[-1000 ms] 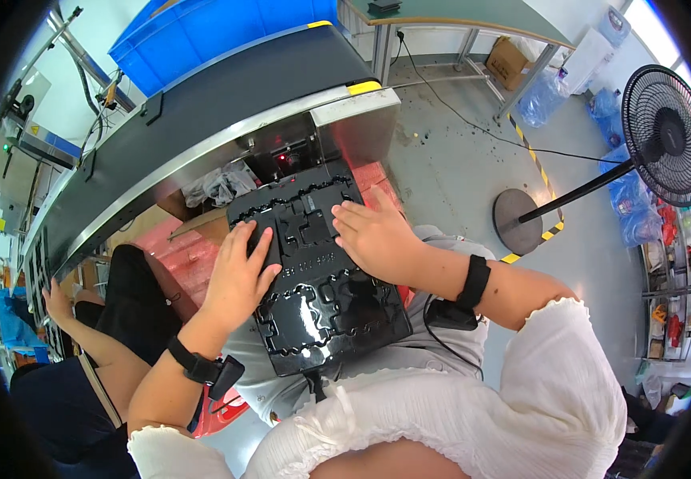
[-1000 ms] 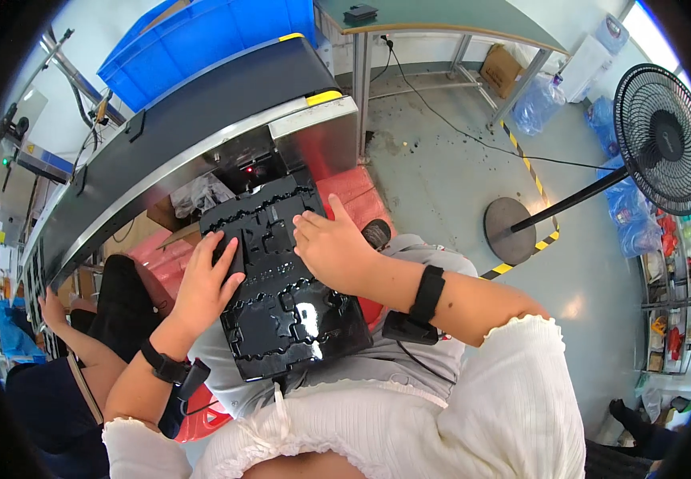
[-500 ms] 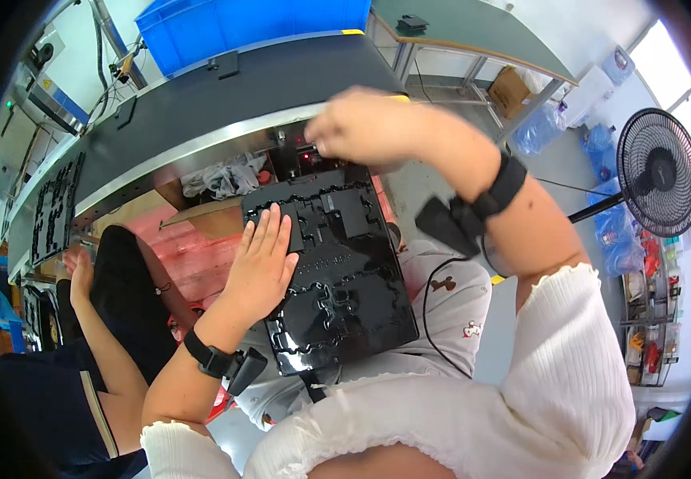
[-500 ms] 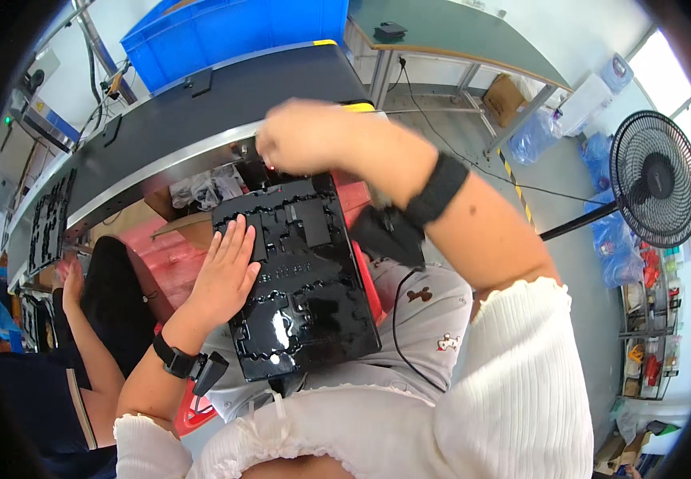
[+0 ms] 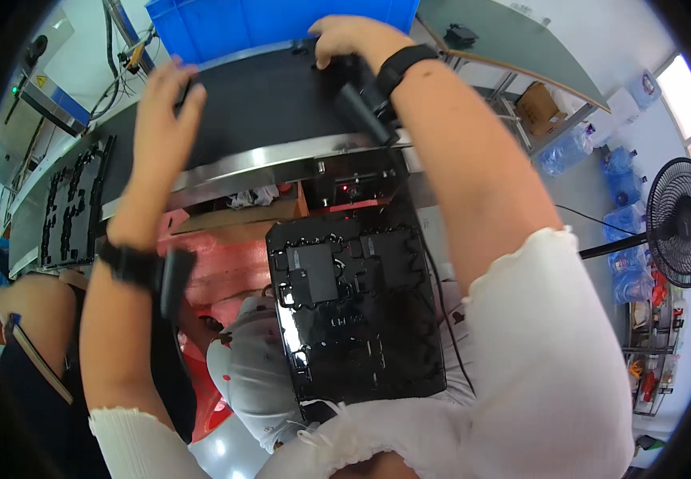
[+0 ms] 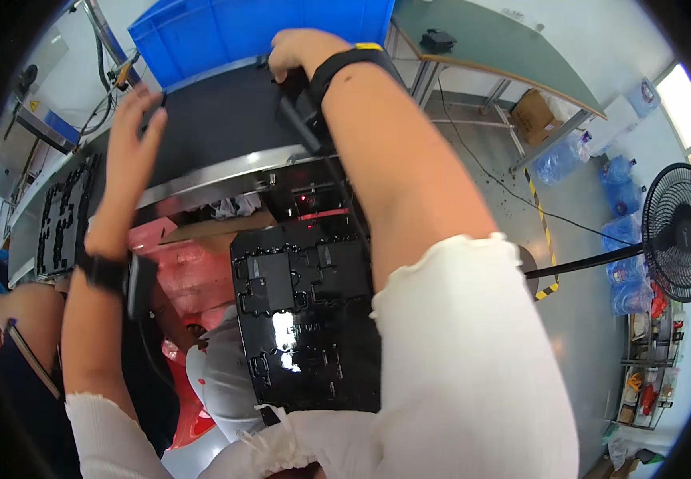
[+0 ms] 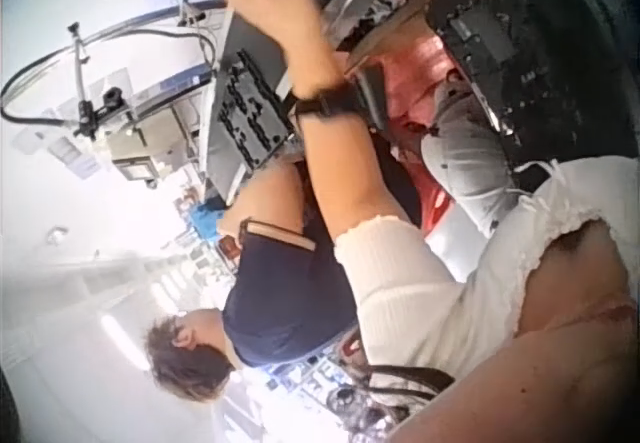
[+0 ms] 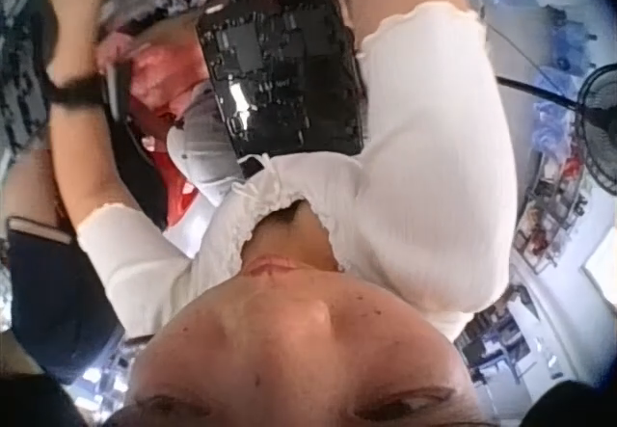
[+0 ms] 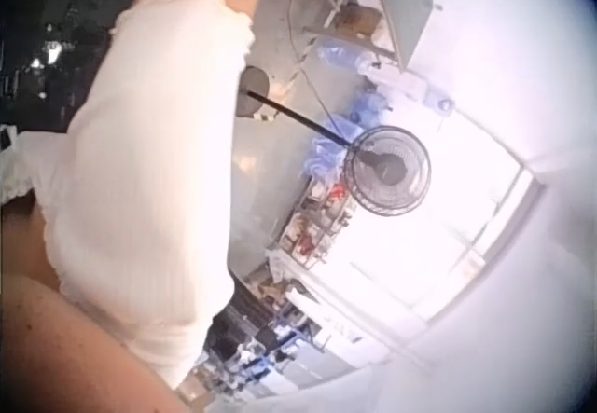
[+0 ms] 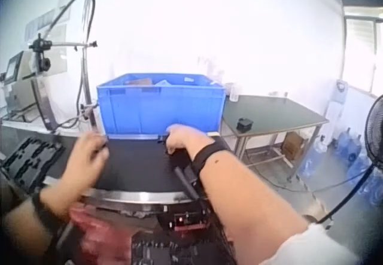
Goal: The recorder is assembling black plastic components by placing them into specialized trays on a conveyor belt system.
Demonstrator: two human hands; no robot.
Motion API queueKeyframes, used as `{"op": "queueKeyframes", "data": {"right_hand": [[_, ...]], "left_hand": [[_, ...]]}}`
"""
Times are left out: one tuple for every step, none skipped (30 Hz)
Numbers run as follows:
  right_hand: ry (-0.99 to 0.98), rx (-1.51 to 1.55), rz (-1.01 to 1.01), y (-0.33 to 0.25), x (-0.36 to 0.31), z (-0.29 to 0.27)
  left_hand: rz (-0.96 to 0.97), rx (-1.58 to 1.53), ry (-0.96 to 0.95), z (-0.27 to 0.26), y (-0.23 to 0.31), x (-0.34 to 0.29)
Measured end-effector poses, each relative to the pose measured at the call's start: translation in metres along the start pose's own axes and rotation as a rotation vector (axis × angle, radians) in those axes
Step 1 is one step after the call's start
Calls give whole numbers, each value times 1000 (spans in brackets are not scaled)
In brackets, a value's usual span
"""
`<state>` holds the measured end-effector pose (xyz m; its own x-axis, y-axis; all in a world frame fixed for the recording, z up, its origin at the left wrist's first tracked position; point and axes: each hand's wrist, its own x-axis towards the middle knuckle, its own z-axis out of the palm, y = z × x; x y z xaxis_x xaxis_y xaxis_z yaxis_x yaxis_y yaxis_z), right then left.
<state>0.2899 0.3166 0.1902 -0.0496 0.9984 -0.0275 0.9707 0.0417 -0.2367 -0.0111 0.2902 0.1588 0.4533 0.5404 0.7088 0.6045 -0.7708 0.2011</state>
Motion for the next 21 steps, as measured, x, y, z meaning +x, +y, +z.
{"op": "queueKeyframes", "data": {"right_hand": [[51,-114,7,-3,1,0],[108,-237,32,0,-1,-4],[96,-235,39,8,-7,-3],[300,-109,-131,16,-17,-1],[501,14,-290,23,-35,-2],[524,96,-331,28,-56,-2],[546,175,-363,20,-90,-5],[344,498,-52,-18,-135,-21],[125,807,270,-47,-166,-32],[196,741,-124,-8,-191,-8],[145,769,-122,-15,-222,4],[-13,759,-96,-17,-248,11],[-165,849,27,-24,-274,24],[-70,651,-315,-16,-294,46],[-175,793,-223,-23,-317,65],[-313,850,-106,-31,-334,69],[-214,796,-225,-29,-353,94],[-203,803,-216,-31,-371,116],[-16,646,-253,-36,-388,133],[166,489,-289,-40,-401,142],[177,492,-283,-43,-411,141]], "left_hand": [[-17,109,21,8,-37,10],[-23,201,46,24,-69,20],[-25,192,35,35,-92,27],[-53,268,-179,44,-110,30],[-71,331,-395,57,-107,35],[-204,65,-582,63,-107,44],[-199,43,-646,68,-103,51],[-208,34,-717,66,-104,51],[-143,72,-695,64,-111,47],[-10,112,-678,59,-92,59],[-15,195,-646,53,-80,56],[-4,268,-599,53,-63,54],[1,268,-613,51,-43,48],[-17,340,-584,51,-19,45],[-48,428,-550,40,-2,38],[24,312,-452,41,8,24],[59,228,-426,31,36,13],[92,143,-405,23,69,-3],[151,74,-351,15,98,-22],[206,10,-300,7,124,-47],[251,-25,-325,-1,146,-72]]}}
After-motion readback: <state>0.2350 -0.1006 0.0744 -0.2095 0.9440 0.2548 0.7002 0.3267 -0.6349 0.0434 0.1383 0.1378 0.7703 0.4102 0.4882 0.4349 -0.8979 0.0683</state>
